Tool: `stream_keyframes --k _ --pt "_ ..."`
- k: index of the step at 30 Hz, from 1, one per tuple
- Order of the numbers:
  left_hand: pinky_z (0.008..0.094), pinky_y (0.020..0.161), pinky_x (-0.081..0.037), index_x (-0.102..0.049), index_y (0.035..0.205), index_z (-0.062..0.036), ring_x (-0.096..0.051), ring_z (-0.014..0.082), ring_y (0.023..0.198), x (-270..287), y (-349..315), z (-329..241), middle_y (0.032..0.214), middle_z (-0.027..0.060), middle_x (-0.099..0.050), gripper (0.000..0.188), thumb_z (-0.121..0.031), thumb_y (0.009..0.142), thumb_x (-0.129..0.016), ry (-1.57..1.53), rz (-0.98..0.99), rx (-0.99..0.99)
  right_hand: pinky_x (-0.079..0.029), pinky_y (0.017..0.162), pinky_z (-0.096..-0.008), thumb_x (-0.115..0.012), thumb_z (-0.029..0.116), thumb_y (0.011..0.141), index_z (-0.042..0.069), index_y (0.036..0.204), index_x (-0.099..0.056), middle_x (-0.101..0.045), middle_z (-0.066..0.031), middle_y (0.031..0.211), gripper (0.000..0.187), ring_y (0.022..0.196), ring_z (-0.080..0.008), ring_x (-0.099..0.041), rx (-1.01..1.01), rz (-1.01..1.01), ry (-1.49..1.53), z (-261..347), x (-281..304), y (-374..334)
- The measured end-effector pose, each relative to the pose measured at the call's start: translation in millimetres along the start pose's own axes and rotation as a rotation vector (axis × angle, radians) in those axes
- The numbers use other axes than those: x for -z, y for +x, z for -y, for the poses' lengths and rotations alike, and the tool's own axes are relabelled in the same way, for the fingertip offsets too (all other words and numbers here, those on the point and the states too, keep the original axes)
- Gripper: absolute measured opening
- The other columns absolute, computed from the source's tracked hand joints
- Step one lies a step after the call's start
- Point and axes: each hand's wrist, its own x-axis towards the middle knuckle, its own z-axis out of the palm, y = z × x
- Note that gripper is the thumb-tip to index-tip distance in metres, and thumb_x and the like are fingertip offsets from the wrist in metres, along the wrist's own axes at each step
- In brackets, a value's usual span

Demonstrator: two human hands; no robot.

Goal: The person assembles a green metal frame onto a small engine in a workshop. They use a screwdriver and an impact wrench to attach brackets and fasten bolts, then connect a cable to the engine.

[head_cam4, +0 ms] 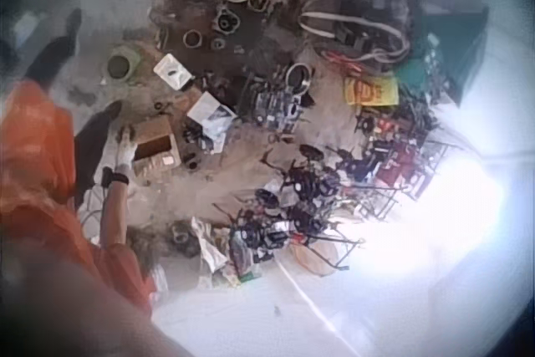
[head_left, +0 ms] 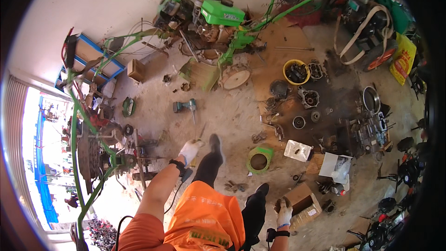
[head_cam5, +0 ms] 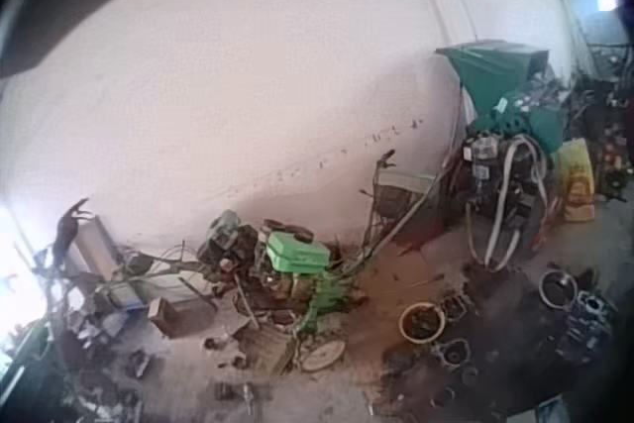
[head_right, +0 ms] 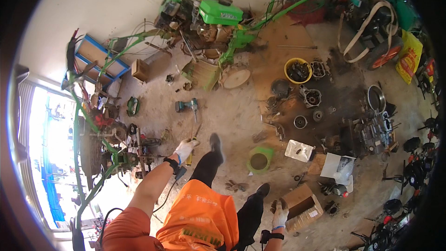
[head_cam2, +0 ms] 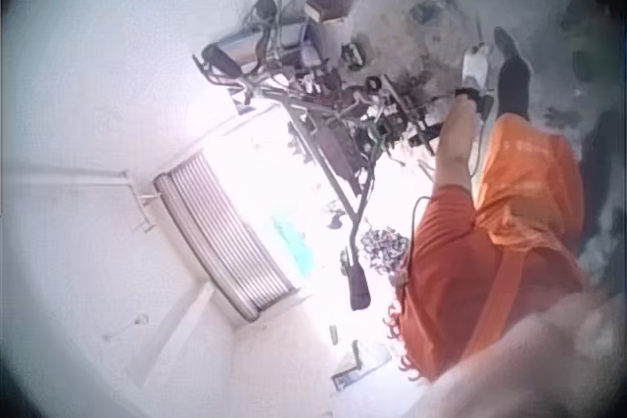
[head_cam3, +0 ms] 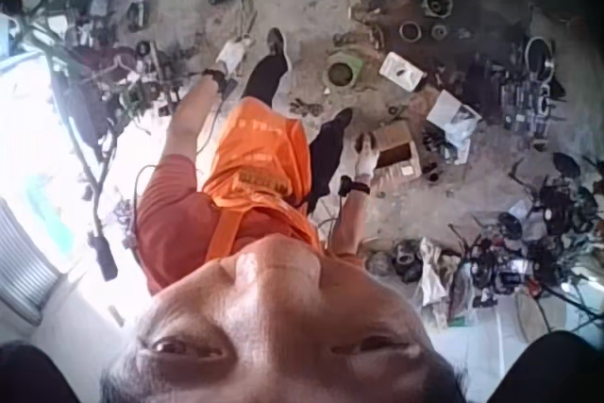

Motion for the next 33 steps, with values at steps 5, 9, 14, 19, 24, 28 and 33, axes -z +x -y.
stream_keyframes --k 5,9,14,19,24,28,33 --pt "0.0375 0.075 -0.055 -0.072 0.127 0.0059 -0.065 0.0186 0.094 57.4 112.0 39.5 0.105 0.008 -0.072 0.052 -0.037 0.098 -0.073 0.104 -0.043 0.186 -0.06 0.074 -0.0294 -0.065 0.026 0.112 0.008 0.144 -0.066 -0.078 -0.0052 0.114 0.037 0.092 -0.0157 -0.073 0.061 -0.046 -0.007 60.3 -93.1 21.8" --pt "0.0388 0.075 -0.055 -0.073 0.128 0.0022 -0.065 0.0195 0.088 94.9 216.8 58.1 0.101 0.0081 -0.072 0.05 -0.038 0.098 -0.075 0.157 0.036 0.355 -0.058 0.079 -0.03 -0.067 0.032 0.112 0.006 0.146 -0.063 -0.077 -0.006 0.113 0.043 0.092 -0.0146 -0.071 0.11 -0.088 -0.042 128.2 -216.7 44.1" --pt "0.0381 0.071 -0.053 -0.073 0.122 -0.0013 -0.064 0.0185 0.08 144.7 308.3 64.7 0.092 0.005 -0.068 0.042 -0.037 0.099 -0.074 0.07 0.073 0.445 -0.059 0.083 -0.0313 -0.068 0.036 0.112 0.0 0.148 -0.06 -0.075 -0.0112 0.116 0.052 0.098 -0.0174 -0.071 0.223 0.121 -0.019 208.8 -415.2 67.8" --pt "0.0348 0.07 -0.054 -0.072 0.125 -0.0025 -0.062 0.0159 0.076 195.4 352.0 65.2 0.09 0.0024 -0.067 0.045 -0.039 0.099 -0.075 -0.161 0.007 0.455 -0.062 0.088 -0.0356 -0.061 0.034 0.115 -0.003 0.147 -0.059 -0.076 -0.0161 0.12 0.049 0.101 -0.0213 -0.075 0.291 0.445 -0.184 277.7 -594.2 75.2" --pt "0.0324 0.066 -0.054 -0.072 0.13 -0.0032 -0.058 0.0118 0.071 231.2 379.5 85.2 0.086 -0.0011 -0.064 0.049 -0.038 0.096 -0.08 -0.452 -0.119 0.544 -0.064 0.09 -0.0389 -0.064 0.027 0.113 -0.005 0.146 -0.058 -0.076 -0.0223 0.122 0.047 0.104 -0.0281 -0.077 0.212 0.809 -0.236 318.9 -723.7 74.7" --pt "0.0353 0.065 -0.056 -0.069 0.117 -0.0061 -0.06 0.0137 0.069 258.8 386.7 109.9 0.085 0.0002 -0.062 0.033 -0.033 0.1 -0.078 -0.637 -0.267 0.597 -0.064 0.091 -0.0385 -0.066 0.018 0.111 -0.005 0.145 -0.059 -0.076 -0.0219 0.123 0.041 0.108 -0.0284 -0.076 0.138 0.956 -0.343 328.1 -818.3 80.5" --pt "0.0347 0.062 -0.055 -0.068 0.114 -0.0058 -0.06 0.0142 0.067 306.0 379.5 126.1 0.084 0.0006 -0.062 0.032 -0.033 0.1 -0.077 -0.818 -0.441 0.649 -0.064 0.092 -0.0375 -0.061 0.017 0.112 -0.004 0.145 -0.06 -0.076 -0.0205 0.123 0.039 0.107 -0.0263 -0.076 0.1 1.097 -0.555 342.4 -928.8 76.9"
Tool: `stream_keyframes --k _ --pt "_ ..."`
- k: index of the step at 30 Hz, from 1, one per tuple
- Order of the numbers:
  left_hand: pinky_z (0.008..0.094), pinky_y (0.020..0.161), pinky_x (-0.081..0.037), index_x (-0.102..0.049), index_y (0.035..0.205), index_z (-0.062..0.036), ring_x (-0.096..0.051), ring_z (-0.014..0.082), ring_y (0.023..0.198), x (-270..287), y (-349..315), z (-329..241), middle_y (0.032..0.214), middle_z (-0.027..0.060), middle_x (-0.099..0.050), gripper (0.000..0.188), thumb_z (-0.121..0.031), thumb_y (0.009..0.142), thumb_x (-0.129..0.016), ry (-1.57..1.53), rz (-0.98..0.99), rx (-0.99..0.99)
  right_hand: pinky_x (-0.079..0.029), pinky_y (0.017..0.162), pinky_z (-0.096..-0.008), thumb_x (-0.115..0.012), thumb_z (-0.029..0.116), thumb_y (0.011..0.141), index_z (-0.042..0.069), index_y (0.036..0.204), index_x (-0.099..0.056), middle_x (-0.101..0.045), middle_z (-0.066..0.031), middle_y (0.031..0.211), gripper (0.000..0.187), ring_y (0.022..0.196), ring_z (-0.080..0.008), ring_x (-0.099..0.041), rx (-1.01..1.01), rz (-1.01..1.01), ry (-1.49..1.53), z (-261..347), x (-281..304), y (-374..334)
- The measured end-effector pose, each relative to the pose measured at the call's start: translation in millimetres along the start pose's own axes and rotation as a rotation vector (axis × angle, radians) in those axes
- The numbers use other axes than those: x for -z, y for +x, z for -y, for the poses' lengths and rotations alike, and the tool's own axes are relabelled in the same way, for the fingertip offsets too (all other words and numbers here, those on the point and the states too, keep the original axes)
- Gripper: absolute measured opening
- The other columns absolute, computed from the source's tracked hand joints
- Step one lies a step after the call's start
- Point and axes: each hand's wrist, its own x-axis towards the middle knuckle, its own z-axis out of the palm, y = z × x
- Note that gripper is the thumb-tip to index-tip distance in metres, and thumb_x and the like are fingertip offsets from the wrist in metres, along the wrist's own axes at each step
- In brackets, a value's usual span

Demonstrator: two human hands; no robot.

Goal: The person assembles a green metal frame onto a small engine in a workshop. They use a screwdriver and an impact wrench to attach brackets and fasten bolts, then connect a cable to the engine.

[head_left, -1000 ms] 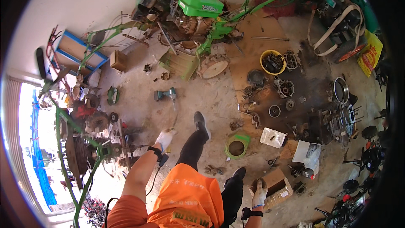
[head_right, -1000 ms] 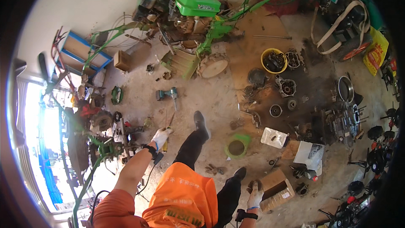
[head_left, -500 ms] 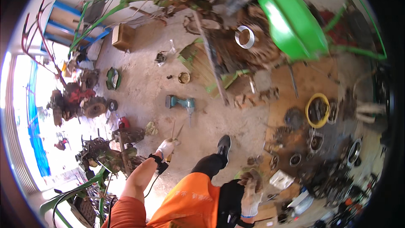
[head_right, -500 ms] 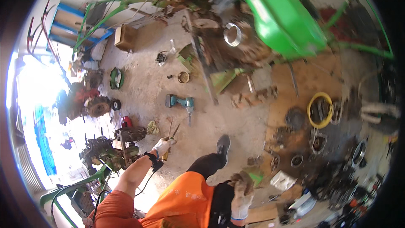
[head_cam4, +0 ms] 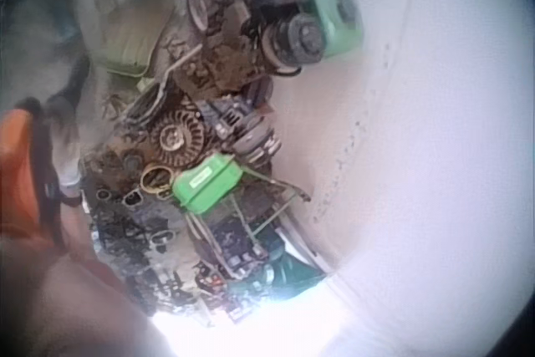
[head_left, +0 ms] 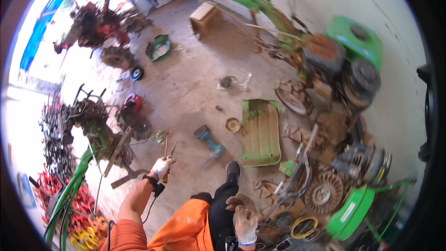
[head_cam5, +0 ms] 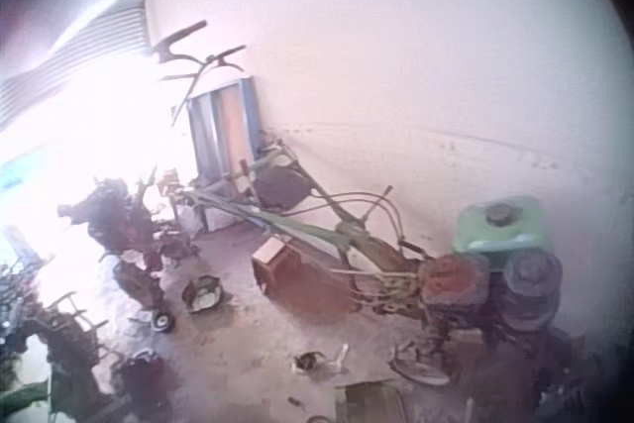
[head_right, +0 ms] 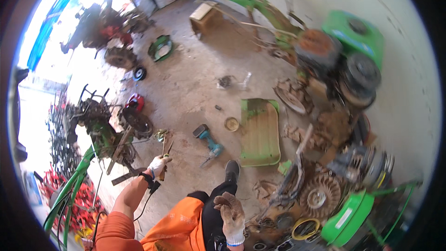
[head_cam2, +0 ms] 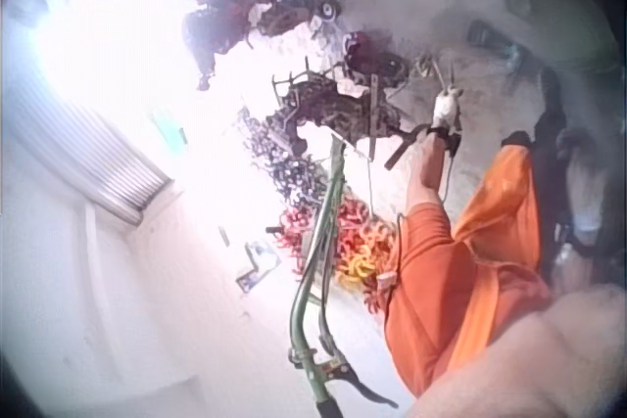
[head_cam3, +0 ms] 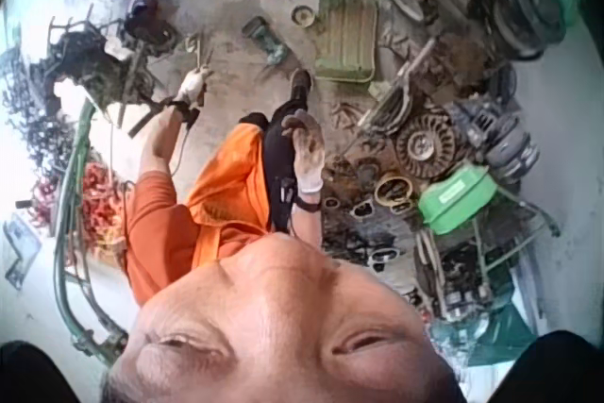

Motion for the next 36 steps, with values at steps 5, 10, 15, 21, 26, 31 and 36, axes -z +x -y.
stream_keyframes --k 5,10,15,21,26,31,36 --pt "0.035 0.071 -0.051 -0.074 0.12 0.0012 -0.062 0.016 0.078 41.8 10.5 -40.7 0.088 0.0051 -0.068 0.044 -0.037 0.097 -0.077 -0.128 -0.222 -0.049 -0.062 0.09 -0.0361 -0.059 0.016 0.113 -0.005 0.145 -0.059 -0.076 -0.0184 0.12 0.039 0.104 -0.0253 -0.075 -0.041 0.12 -0.057 40.6 -49.1 82.4" --pt "0.0379 0.096 -0.054 -0.072 0.126 0.0063 -0.071 0.0231 0.105 84.3 21.0 -78.8 0.116 0.0149 -0.08 0.052 -0.035 0.096 -0.079 -0.222 -0.386 -0.107 -0.061 0.092 -0.0344 -0.064 0.014 0.111 -0.003 0.145 -0.06 -0.075 -0.0158 0.119 0.039 0.107 -0.0241 -0.073 -0.181 0.22 -0.147 59.5 -112.4 150.0" --pt "0.0401 0.099 -0.054 -0.073 0.127 0.0059 -0.073 0.0295 0.108 114.1 39.6 -79.6 0.115 0.0212 -0.079 0.056 -0.038 0.093 -0.081 -0.221 -0.481 -0.018 -0.06 0.094 -0.037 -0.069 0.018 0.109 -0.002 0.144 -0.061 -0.075 -0.0144 0.121 0.041 0.106 -0.0235 -0.073 -0.274 0.358 -0.34 80.9 -187.7 219.5" --pt "0.0486 0.112 -0.051 -0.072 0.134 0.0015 -0.066 0.0444 0.126 137.7 91.0 -86.6 0.136 0.0302 -0.066 0.067 -0.047 0.09 -0.082 -0.101 -0.452 0.171 -0.059 0.097 -0.0366 -0.066 0.017 0.11 -0.004 0.145 -0.06 -0.075 -0.0135 0.122 0.041 0.107 -0.0224 -0.073 -0.309 0.531 -0.681 85.9 -342.8 354.7" --pt "0.0472 0.116 -0.05 -0.067 0.145 -0.0024 -0.061 0.0453 0.136 171.2 107.4 -116.2 0.149 0.0312 -0.059 0.079 -0.057 0.089 -0.078 -0.168 -0.15 0.258 -0.06 0.092 -0.0369 -0.064 0.019 0.111 -0.006 0.147 -0.06 -0.075 -0.0144 0.122 0.044 0.107 -0.023 -0.073 -0.331 0.696 -1.018 78.3 -497.7 443.4" --pt "0.0472 0.114 -0.051 -0.069 0.144 -0.0034 -0.065 0.0423 0.133 186.9 102.6 -114.8 0.143 0.025 -0.069 0.077 -0.058 0.09 -0.076 -0.495 -0.054 0.503 -0.06 0.09 -0.0348 -0.064 0.017 0.11 -0.006 0.145 -0.06 -0.075 -0.0144 0.121 0.042 0.107 -0.0222 -0.073 -0.377 0.937 -1.147 41.5 -647.1 470.1" --pt "0.0437 0.099 -0.057 -0.071 0.139 -0.0002 -0.073 0.0339 0.116 145.2 86.0 -105.5 0.129 0.0198 -0.077 0.07 -0.051 0.091 -0.077 -0.963 -0.135 0.692 -0.06 0.092 -0.0351 -0.066 0.021 0.111 -0.006 0.146 -0.061 -0.075 -0.0148 0.124 0.044 0.111 -0.0227 -0.073 -0.485 1.239 -1.312 -23.5 -756.3 459.2"
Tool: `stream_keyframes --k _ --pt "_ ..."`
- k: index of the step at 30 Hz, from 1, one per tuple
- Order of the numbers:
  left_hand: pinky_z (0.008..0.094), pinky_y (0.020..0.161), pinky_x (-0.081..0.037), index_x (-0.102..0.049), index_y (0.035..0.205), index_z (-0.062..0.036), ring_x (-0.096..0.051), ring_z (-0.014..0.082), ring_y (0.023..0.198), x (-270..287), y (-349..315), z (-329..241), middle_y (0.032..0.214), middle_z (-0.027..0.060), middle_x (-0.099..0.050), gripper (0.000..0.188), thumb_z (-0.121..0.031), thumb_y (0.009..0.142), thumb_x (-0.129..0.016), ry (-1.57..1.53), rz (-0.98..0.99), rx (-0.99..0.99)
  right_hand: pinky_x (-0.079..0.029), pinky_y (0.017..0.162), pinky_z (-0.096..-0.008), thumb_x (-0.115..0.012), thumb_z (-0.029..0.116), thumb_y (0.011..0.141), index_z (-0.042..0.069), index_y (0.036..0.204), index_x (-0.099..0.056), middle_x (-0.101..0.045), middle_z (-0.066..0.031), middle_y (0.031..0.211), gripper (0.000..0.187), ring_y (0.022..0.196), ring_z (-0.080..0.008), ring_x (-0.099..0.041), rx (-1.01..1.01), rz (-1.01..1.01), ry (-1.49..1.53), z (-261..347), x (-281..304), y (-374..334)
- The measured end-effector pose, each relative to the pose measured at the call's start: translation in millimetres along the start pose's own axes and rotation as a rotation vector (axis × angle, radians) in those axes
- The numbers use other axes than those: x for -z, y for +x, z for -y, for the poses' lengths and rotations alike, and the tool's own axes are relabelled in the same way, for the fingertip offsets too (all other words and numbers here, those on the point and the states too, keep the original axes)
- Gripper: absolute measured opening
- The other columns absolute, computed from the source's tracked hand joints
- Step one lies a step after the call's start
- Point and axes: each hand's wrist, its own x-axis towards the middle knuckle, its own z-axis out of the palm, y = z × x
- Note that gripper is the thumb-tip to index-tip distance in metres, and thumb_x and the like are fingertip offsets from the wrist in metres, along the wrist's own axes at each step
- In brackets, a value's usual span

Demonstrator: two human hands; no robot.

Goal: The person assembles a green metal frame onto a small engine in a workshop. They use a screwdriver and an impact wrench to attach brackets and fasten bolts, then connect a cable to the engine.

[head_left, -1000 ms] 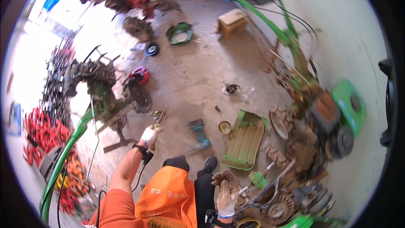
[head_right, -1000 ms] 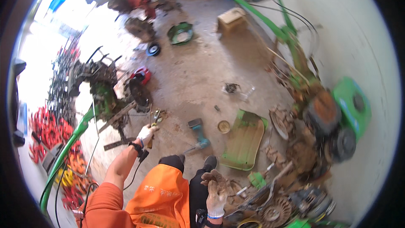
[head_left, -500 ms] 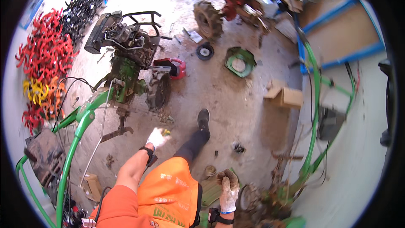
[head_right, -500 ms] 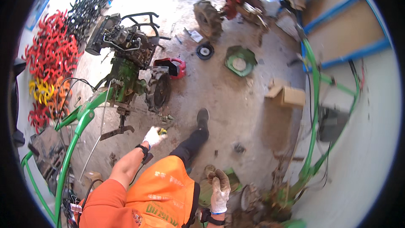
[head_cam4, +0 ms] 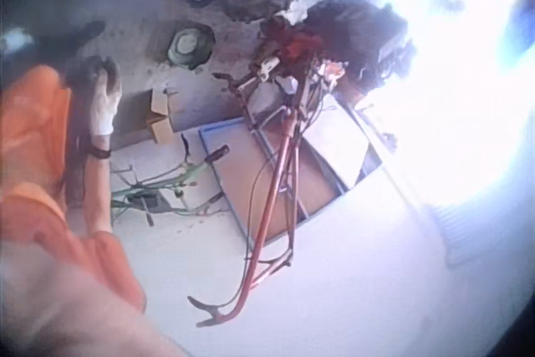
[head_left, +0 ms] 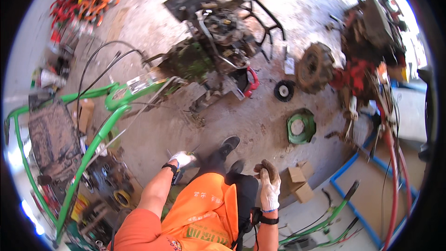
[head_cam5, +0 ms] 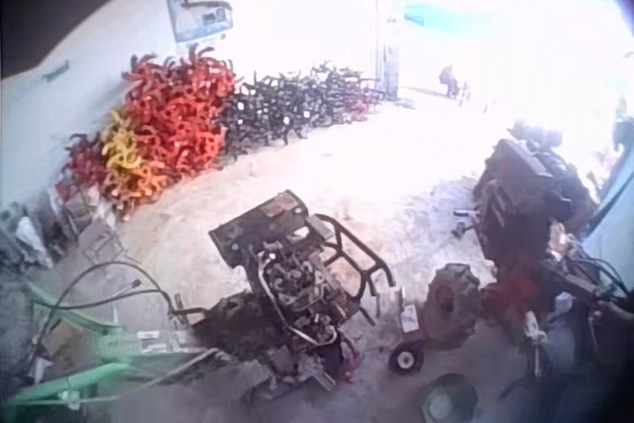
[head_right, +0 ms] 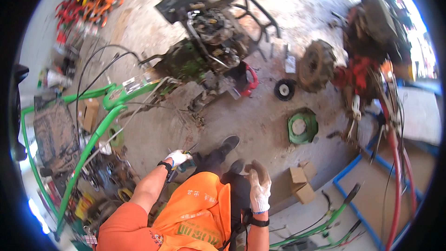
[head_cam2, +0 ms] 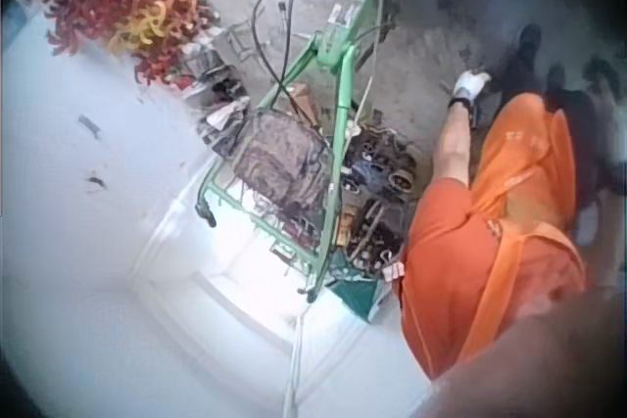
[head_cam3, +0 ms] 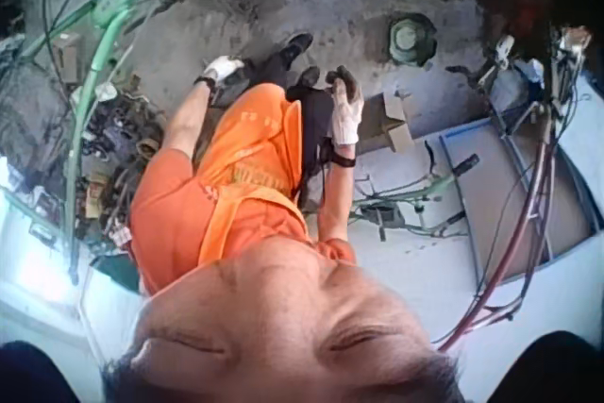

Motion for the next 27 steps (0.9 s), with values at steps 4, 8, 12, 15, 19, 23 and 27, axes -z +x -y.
stream_keyframes --k 4,8,12,15,19,23,27 --pt "0.0406 0.088 -0.056 -0.071 0.135 0.0031 -0.071 0.0251 0.102 -30.8 -22.6 42.3 0.119 0.0146 -0.077 0.065 -0.046 0.092 -0.079 -0.472 -0.039 0.108 -0.061 0.093 -0.0337 -0.063 0.018 0.113 -0.004 0.147 -0.061 -0.075 -0.0135 0.125 0.04 0.109 -0.0217 -0.074 -0.029 0.278 -0.162 20.5 -31.1 76.6" --pt "0.0402 0.105 -0.052 -0.07 0.138 0.0034 -0.071 0.0305 0.12 -72.6 -48.4 75.7 0.129 0.0203 -0.077 0.061 -0.04 0.096 -0.075 -0.664 -0.14 0.221 -0.06 0.095 -0.0333 -0.063 0.015 0.112 -0.004 0.147 -0.061 -0.074 -0.0121 0.129 0.04 0.11 -0.0186 -0.073 0.07 0.62 -0.354 7.4 -80.8 148.0" --pt "0.0418 0.098 -0.054 -0.067 0.14 0.0074 -0.073 0.0311 0.11 -123.6 -38.9 92.8 0.119 0.0183 -0.079 0.056 -0.029 0.098 -0.076 -0.967 -0.242 0.269 -0.057 0.1 -0.0321 -0.063 0.015 0.111 -0.006 0.147 -0.061 -0.075 -0.0136 0.132 0.041 0.116 -0.0189 -0.071 -0.05 0.786 -0.519 -9.5 -119.6 192.8" --pt "0.0432 0.095 -0.055 -0.066 0.14 0.0074 -0.074 0.0308 0.104 -157.4 -8.4 99.8 0.113 0.0163 -0.081 0.058 -0.03 0.097 -0.076 -1.223 -0.226 0.318 -0.052 0.113 -0.0368 -0.066 0.022 0.108 0.0 0.146 -0.065 -0.075 -0.0172 0.138 0.044 0.129 -0.0258 -0.07 0.016 0.874 -0.765 -41.6 -152.3 222.3" --pt "0.0386 0.069 -0.054 -0.068 0.135 0.0062 -0.071 0.022 0.081 -193.2 63.1 111.3 0.096 0.0132 -0.077 0.057 -0.034 0.097 -0.079 -0.984 -0.275 0.287 -0.051 0.112 -0.0357 -0.068 0.022 0.107 -0.002 0.147 -0.063 -0.074 -0.0187 0.139 0.047 0.132 -0.0248 -0.068 0.025 0.911 -1.12 -142.2 -189.6 271.4" --pt "0.0395 0.081 -0.06 -0.072 0.13 0.0084 -0.077 0.0276 0.088 -196.0 147.2 112.0 0.098 0.0175 -0.081 0.061 -0.038 0.091 -0.083 -0.862 -0.557 0.247 -0.053 0.108 -0.0357 -0.07 0.024 0.103 0.006 0.146 -0.066 -0.078 -0.0152 0.128 0.046 0.119 -0.0306 -0.073 0.047 0.884 -1.14 -304.1 -213.6 352.5" --pt "0.0485 0.112 -0.052 -0.071 0.137 0.0045 -0.066 0.0487 0.131 -168.9 222.9 105.8 0.136 0.0378 -0.067 0.078 -0.055 0.086 -0.076 -0.927 -0.532 0.344 -0.052 0.106 -0.0362 -0.059 0.028 0.109 0.01 0.145 -0.063 -0.074 -0.0141 0.126 0.04 0.106 -0.0298 -0.073 0.871 1.351 -2.075 -466.2 -245.9 461.5"
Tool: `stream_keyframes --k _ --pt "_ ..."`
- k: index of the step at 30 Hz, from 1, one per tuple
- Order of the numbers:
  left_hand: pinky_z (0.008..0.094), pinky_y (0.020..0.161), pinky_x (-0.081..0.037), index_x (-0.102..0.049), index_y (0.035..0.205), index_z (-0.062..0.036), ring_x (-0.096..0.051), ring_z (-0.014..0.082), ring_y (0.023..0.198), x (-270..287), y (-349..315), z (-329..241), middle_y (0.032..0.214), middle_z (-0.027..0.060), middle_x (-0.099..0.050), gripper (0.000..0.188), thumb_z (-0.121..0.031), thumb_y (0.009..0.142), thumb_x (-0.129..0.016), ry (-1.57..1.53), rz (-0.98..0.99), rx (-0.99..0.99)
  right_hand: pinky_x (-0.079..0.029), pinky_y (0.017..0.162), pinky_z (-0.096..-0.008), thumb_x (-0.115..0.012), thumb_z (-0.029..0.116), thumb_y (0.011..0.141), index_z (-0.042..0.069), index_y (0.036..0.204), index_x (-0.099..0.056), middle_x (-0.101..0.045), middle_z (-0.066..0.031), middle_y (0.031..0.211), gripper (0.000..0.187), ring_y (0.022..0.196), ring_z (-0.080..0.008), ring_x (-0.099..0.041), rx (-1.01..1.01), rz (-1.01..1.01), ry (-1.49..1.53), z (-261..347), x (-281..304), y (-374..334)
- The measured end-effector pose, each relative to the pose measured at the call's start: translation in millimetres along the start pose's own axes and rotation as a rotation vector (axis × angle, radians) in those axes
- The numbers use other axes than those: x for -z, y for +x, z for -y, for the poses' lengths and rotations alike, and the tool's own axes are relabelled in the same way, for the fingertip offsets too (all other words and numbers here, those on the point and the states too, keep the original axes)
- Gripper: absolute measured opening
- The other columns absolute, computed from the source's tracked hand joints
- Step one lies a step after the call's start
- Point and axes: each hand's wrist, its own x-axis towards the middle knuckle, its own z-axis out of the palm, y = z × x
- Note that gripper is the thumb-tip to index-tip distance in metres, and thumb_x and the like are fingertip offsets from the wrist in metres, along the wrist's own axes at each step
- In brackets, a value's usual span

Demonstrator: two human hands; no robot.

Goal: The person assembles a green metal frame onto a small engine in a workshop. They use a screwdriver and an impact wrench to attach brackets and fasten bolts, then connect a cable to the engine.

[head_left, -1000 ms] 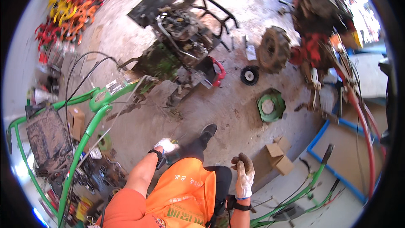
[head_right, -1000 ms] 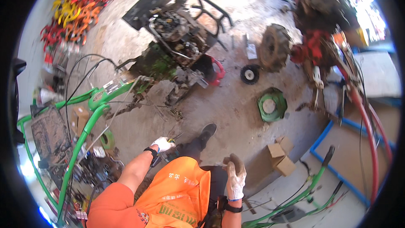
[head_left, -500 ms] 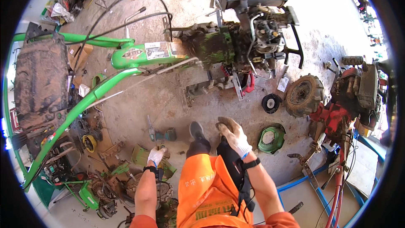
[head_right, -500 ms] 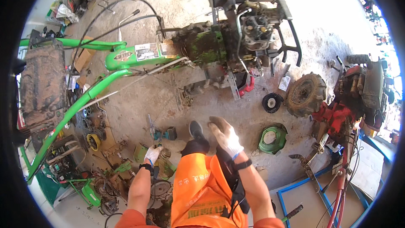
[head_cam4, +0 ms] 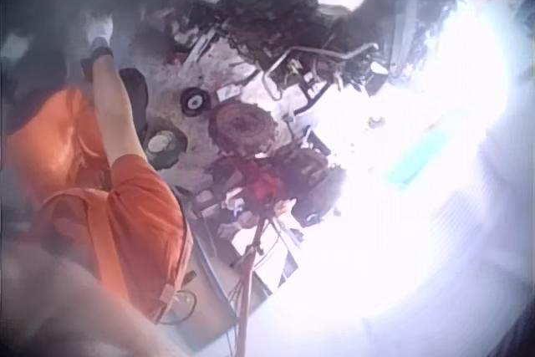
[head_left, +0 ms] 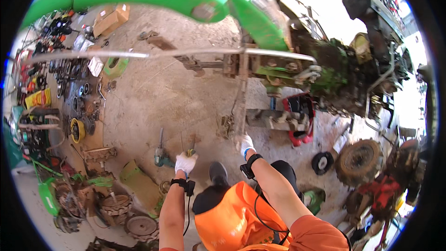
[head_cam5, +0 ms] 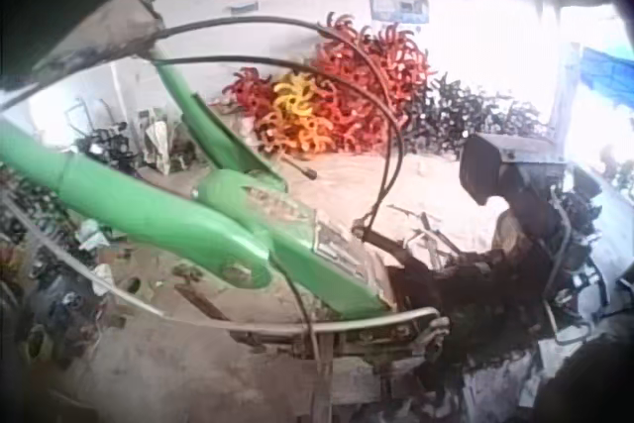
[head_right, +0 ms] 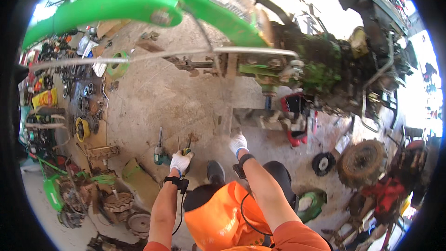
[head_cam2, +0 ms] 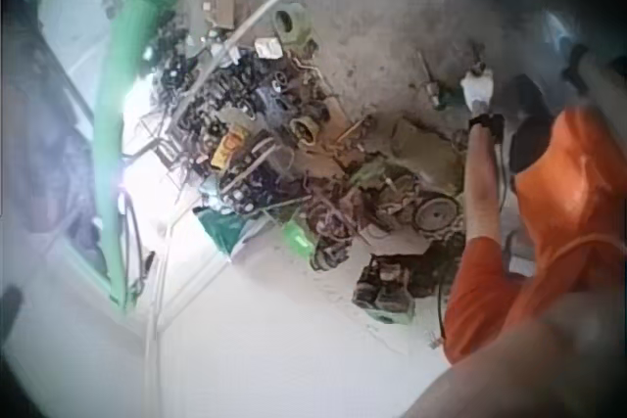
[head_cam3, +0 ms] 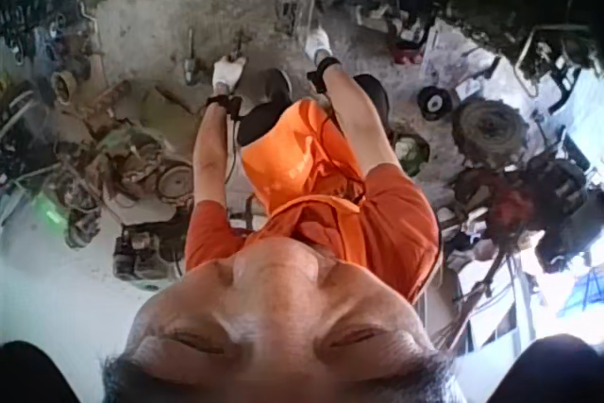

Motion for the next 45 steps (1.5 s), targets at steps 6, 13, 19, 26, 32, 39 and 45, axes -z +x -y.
stream_keyframes --k 6,13,19,26,32,39,45 --pt "0.0487 0.116 -0.051 -0.067 0.144 0.0027 -0.062 0.0512 0.135 -38.4 46.3 -4.5 0.147 0.0378 -0.058 0.089 -0.064 0.086 -0.079 -0.011 -0.172 0.039 -0.057 0.081 -0.0496 -0.06 0.038 0.107 0.007 0.124 -0.073 -0.076 -0.0225 0.098 0.037 0.096 -0.0418 -0.074 -0.248 -0.726 0.377 -17.0 -38.4 75.1" --pt "0.044 0.102 -0.058 -0.043 0.166 -0.0046 -0.07 0.0342 0.115 13.8 -26.7 60.4 0.121 0.02 -0.07 0.078 -0.019 0.095 -0.073 -0.753 -0.237 -0.216 -0.057 0.1 -0.0382 -0.068 0.01 0.092 0.008 0.146 -0.063 -0.075 -0.0153 0.13 0.054 0.12 -0.0246 -0.07 0.165 -0.23 1.059 88.4 65.9 -9.5" --pt "0.0318 0.068 -0.057 -0.053 0.15 -0.0054 -0.065 0.0154 0.073 91.8 -153.7 50.5 0.093 0.0074 -0.065 0.054 -0.016 0.1 -0.071 -1.165 0.024 -0.17 -0.051 0.115 -0.0394 -0.068 0.005 0.09 0.004 0.159 -0.053 -0.063 -0.0135 0.152 0.071 0.134 -0.0251 -0.064 0.561 0.043 1.508 147.9 160.1 -64.9" --pt "0.0293 0.082 -0.056 -0.043 0.163 -0.0007 -0.064 0.0143 0.092 129.8 -211.2 37.6 0.121 0.0094 -0.066 0.069 -0.008 0.099 -0.066 -0.767 -0.279 -0.497 -0.052 0.114 -0.0418 -0.066 0.022 0.102 0.001 0.16 -0.05 -0.063 -0.0161 0.151 0.064 0.135 -0.0277 -0.063 0.785 0.137 1.468 146.8 199.6 -78.4" --pt "0.0417 0.104 -0.056 -0.062 0.148 0.0039 -0.074 0.034 0.118 150.8 -261.2 27.9 0.133 0.0232 -0.072 0.058 0.002 0.09 -0.066 -0.104 -0.489 -0.705 -0.057 0.104 -0.0388 -0.069 0.025 0.103 0.0 0.146 -0.065 -0.077 -0.0159 0.13 0.05 0.115 -0.0231 -0.072 0.54 -0.166 1.344 159.8 195.5 -77.1" --pt "0.0436 0.087 -0.062 -0.074 0.133 -0.0012 -0.077 0.0417 0.099 158.1 -284.3 5.1 0.113 0.0223 -0.077 0.047 -0.001 0.086 -0.075 0.101 -0.57 -0.691 -0.058 0.1 -0.0386 -0.072 0.014 0.1 0.001 0.144 -0.067 -0.079 -0.016 0.125 0.046 0.112 -0.0251 -0.075 0.399 -0.303 1.32 163.5 198.8 -71.4" --pt "0.0445 0.083 -0.063 -0.075 0.134 -0.0096 -0.078 0.0405 0.098 152.6 -275.9 2.0 0.114 0.0192 -0.077 0.047 -0.006 0.087 -0.078 0.119 -0.564 -0.698 -0.059 0.095 -0.0326 -0.069 0.01 0.102 -0.001 0.142 -0.069 -0.08 -0.0119 0.121 0.041 0.107 -0.0176 -0.073 0.398 -0.227 1.485 158.3 215.4 -87.0"
